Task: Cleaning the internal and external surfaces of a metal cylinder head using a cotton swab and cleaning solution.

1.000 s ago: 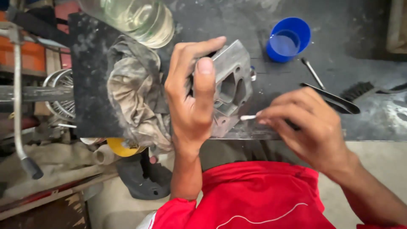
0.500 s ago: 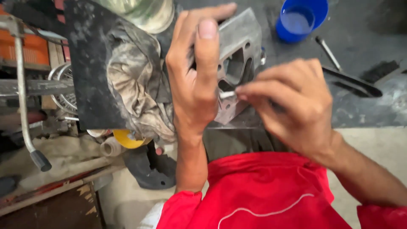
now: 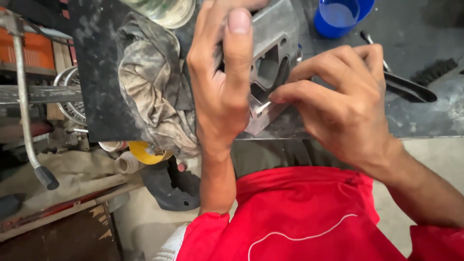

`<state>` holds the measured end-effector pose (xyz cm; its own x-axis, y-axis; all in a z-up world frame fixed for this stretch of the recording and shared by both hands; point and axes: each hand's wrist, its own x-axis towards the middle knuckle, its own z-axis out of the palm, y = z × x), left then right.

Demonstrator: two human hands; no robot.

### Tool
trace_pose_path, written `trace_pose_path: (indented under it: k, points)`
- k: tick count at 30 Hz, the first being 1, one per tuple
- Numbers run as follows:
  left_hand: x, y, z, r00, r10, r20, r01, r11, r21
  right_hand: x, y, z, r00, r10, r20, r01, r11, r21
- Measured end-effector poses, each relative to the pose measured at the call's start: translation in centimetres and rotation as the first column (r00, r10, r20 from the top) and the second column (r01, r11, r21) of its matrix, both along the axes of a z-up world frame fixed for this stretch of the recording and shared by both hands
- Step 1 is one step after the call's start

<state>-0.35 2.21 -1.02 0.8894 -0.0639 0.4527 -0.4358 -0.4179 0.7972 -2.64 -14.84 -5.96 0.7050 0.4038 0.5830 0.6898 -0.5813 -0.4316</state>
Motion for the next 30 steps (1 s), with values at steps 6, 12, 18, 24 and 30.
trace_pose_path:
  k: [6,12,18,24,30]
  points:
    - [0.1,-0.2,0.1,1.0,0.008,-0.031,-0.007,1.0,0.031,0.4,0.2,0.9,1.0,-0.004,0.013,0.004,0.999,0.04]
    - [0.2,-0.2,-0.1,1.0,-0.006,0.006,0.006,0.999,0.043,0.2,0.4,0.9,0.999,-0.043,-0.009,0.044,0.997,0.063]
    - [0.2,-0.2,0.1,1.0,-0.019,-0.015,0.02,1.0,0.014,-0.1,-0.3,0.5,0.998,-0.055,0.007,0.055,0.997,-0.046]
    - [0.6,-0.1,-0.1,0.999,-0.042,0.016,0.042,0.999,-0.001,0.4,0.4,1.1,0.998,-0.046,0.041,0.042,0.996,0.079]
    - [0.9,0.5,-0.4,0.994,-0.056,-0.097,0.05,0.997,-0.062,0.3,0.1,0.7,0.999,-0.031,0.043,0.032,0.999,-0.032]
